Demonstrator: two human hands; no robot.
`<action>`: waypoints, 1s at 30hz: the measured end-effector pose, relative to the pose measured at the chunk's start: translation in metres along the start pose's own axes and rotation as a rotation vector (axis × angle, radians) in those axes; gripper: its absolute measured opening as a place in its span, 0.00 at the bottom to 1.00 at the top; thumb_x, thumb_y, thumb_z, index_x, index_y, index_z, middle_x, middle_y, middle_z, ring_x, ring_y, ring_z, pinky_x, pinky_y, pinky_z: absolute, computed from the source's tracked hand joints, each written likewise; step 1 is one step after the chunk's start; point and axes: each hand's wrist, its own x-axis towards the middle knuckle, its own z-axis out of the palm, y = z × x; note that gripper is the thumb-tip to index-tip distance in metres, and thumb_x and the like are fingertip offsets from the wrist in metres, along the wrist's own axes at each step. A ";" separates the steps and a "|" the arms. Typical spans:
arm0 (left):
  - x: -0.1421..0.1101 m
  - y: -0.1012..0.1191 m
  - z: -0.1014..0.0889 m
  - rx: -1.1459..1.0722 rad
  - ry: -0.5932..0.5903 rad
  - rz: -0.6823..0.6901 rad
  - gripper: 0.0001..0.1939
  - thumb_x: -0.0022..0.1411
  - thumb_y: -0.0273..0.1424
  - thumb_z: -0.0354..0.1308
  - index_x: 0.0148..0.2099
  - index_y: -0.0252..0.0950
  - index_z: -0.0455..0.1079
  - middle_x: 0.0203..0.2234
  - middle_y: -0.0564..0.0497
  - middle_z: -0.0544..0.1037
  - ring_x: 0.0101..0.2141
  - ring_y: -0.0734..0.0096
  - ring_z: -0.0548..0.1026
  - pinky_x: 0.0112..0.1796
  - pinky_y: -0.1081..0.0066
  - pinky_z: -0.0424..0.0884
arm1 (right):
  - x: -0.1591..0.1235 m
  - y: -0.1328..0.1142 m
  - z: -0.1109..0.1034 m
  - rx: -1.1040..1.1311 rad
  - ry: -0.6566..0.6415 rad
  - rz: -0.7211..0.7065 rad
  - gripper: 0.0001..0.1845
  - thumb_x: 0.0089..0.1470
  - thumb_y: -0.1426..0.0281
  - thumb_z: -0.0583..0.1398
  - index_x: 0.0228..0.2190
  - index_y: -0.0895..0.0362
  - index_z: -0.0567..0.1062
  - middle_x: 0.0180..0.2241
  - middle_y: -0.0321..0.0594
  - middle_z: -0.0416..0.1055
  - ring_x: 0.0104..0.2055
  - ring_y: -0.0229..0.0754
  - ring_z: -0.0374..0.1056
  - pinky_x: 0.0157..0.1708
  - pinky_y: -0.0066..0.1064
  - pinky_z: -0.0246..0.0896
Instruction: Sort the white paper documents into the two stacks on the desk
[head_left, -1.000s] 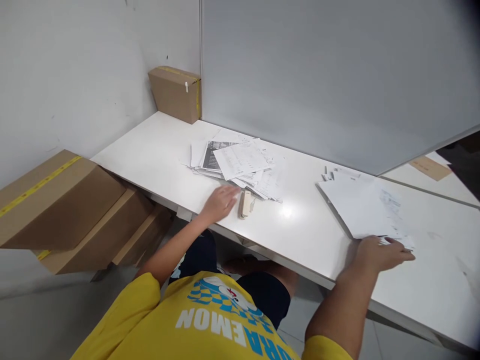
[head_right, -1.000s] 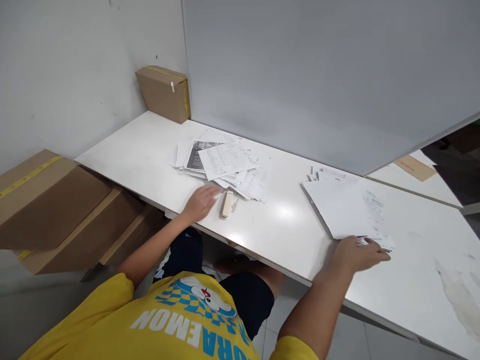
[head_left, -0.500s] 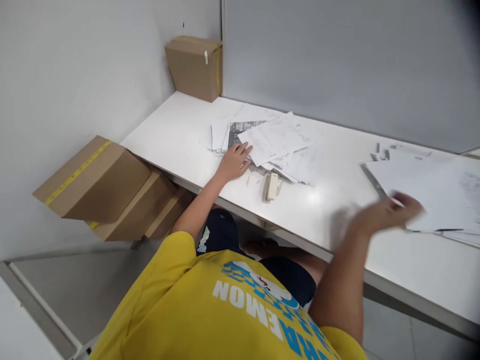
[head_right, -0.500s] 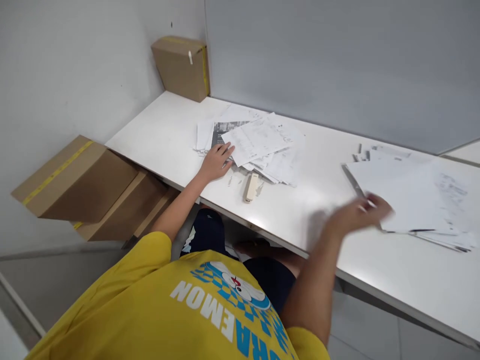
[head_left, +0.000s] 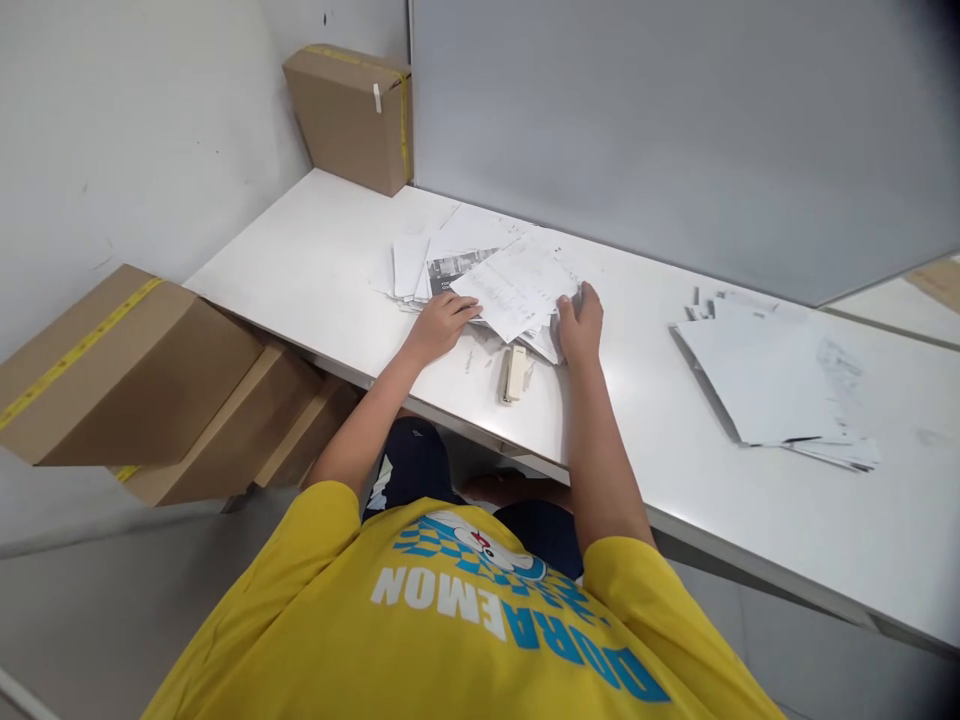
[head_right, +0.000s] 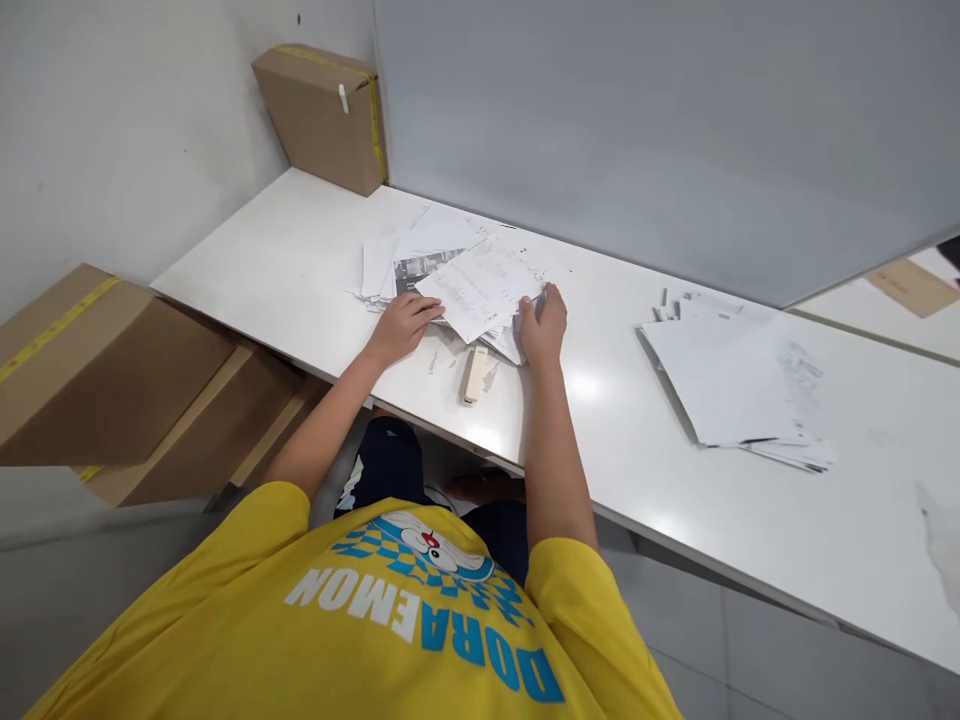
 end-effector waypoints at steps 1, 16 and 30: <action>0.000 0.000 0.000 0.000 0.000 -0.003 0.20 0.69 0.24 0.45 0.57 0.37 0.72 0.53 0.41 0.76 0.53 0.55 0.71 0.52 0.51 0.68 | -0.003 -0.002 0.000 0.021 0.013 0.027 0.34 0.61 0.52 0.51 0.60 0.60 0.63 0.61 0.58 0.61 0.65 0.56 0.56 0.63 0.57 0.50; -0.003 0.001 -0.001 0.013 -0.032 -0.020 0.21 0.69 0.23 0.46 0.61 0.37 0.68 0.57 0.42 0.74 0.61 0.56 0.68 0.57 0.49 0.67 | -0.015 -0.041 -0.015 -0.045 0.216 -0.097 0.19 0.61 0.61 0.48 0.40 0.56 0.76 0.41 0.48 0.76 0.47 0.49 0.71 0.52 0.47 0.62; -0.062 0.023 -0.044 -0.040 -0.104 -0.056 0.35 0.56 0.15 0.48 0.64 0.43 0.67 0.58 0.47 0.74 0.63 0.55 0.65 0.61 0.45 0.62 | -0.027 -0.071 -0.039 0.075 0.206 -0.155 0.15 0.58 0.64 0.48 0.22 0.52 0.66 0.21 0.38 0.65 0.26 0.44 0.65 0.26 0.35 0.57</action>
